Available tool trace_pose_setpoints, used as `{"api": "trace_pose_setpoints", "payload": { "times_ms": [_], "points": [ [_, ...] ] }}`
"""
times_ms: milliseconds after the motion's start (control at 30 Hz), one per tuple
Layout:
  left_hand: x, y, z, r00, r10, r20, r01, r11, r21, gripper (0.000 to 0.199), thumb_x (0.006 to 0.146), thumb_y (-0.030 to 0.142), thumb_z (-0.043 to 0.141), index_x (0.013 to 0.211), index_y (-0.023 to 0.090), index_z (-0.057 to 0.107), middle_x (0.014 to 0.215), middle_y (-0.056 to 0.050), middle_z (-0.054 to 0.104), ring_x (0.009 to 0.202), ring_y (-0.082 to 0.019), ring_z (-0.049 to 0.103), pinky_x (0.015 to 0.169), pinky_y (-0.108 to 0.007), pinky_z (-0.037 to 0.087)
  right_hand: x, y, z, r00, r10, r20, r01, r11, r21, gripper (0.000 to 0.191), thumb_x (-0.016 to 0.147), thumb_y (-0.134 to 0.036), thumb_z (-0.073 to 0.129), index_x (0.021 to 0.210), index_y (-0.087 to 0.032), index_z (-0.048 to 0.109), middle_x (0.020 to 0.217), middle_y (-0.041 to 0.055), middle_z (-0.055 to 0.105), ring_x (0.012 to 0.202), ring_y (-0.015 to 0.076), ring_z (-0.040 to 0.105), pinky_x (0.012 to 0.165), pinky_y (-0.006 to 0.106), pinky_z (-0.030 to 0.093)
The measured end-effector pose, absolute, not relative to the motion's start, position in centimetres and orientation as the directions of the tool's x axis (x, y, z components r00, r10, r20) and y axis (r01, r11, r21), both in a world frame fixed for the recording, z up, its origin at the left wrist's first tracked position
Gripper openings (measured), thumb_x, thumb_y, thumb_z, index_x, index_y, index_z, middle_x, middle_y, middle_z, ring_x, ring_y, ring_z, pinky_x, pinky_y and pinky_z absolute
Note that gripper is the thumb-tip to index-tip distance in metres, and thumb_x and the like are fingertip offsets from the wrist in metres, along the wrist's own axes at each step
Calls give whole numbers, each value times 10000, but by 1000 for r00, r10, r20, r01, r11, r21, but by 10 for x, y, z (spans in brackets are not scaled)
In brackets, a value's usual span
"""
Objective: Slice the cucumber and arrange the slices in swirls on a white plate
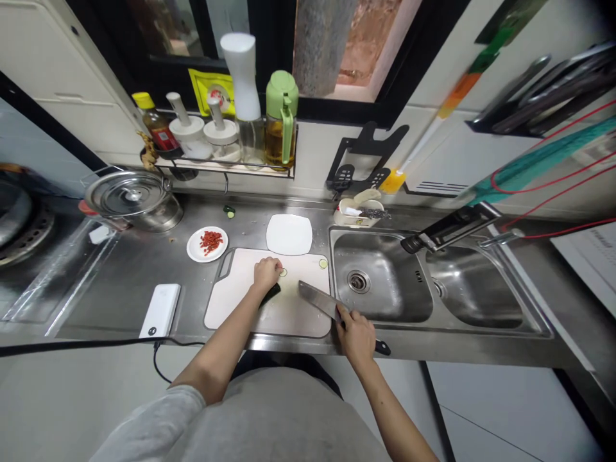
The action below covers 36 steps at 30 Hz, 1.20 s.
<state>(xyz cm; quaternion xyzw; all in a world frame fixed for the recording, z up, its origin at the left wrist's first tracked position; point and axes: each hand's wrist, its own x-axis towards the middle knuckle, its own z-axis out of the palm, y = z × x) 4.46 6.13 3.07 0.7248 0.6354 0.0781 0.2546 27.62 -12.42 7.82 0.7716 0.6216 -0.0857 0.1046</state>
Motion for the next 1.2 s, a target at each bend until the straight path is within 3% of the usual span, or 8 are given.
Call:
{"api": "trace_pose_setpoints", "payload": {
  "times_ms": [267,533,633,800,933,1033,1200],
  "points": [
    [42,62,25,163,972,-169,884,-68,463,93,818,283,616,871,223,664,910,-42,668,908,-206,581,815,-332,406,274,-120,80,210,936,-282,978,-205,48,443,890,-317,551,1331,-276,534,967,71,630,912,205,557,772,304,311],
    [43,63,24,180,971,-156,879,-88,468,119,823,307,628,781,210,683,928,-62,651,960,-229,563,845,-348,408,273,-118,77,222,939,-261,972,-234,-15,408,905,-312,516,1307,-266,567,967,69,649,926,206,576,789,297,326],
    [39,61,26,154,979,-131,850,-63,523,139,854,290,582,814,218,694,933,-60,646,957,-223,572,847,-341,422,272,-118,75,248,932,-263,955,-281,-95,370,937,-317,452,1272,-248,594,992,72,668,921,201,602,797,288,343],
    [21,30,33,42,999,21,756,-45,653,249,930,308,447,942,207,675,945,-69,635,872,-189,590,820,-315,456,266,-113,65,248,922,-296,874,-345,-343,388,981,-336,323,1184,-154,599,1042,103,690,922,209,635,764,263,380],
    [7,-14,35,213,975,64,792,-211,573,261,890,394,539,1059,221,638,1030,-74,628,977,-222,576,884,-355,447,254,-104,59,177,918,-354,824,-335,-458,329,972,-354,331,1059,-159,582,878,76,697,853,215,644,681,245,376],
    [1,-33,32,295,955,38,834,-277,478,394,851,439,598,1184,229,590,1100,-79,620,1004,-245,564,885,-386,448,241,-96,65,98,916,-389,848,-282,-448,285,971,-356,336,1026,-183,556,835,55,688,816,202,640,644,237,343],
    [-3,-33,23,379,922,77,806,-370,463,335,933,301,480,1247,227,573,1148,-78,626,1017,-215,562,895,-360,461,214,-80,80,0,866,-500,930,-184,-318,260,980,-338,338,1058,-183,532,892,76,692,840,198,635,637,248,302]
  ]
}}
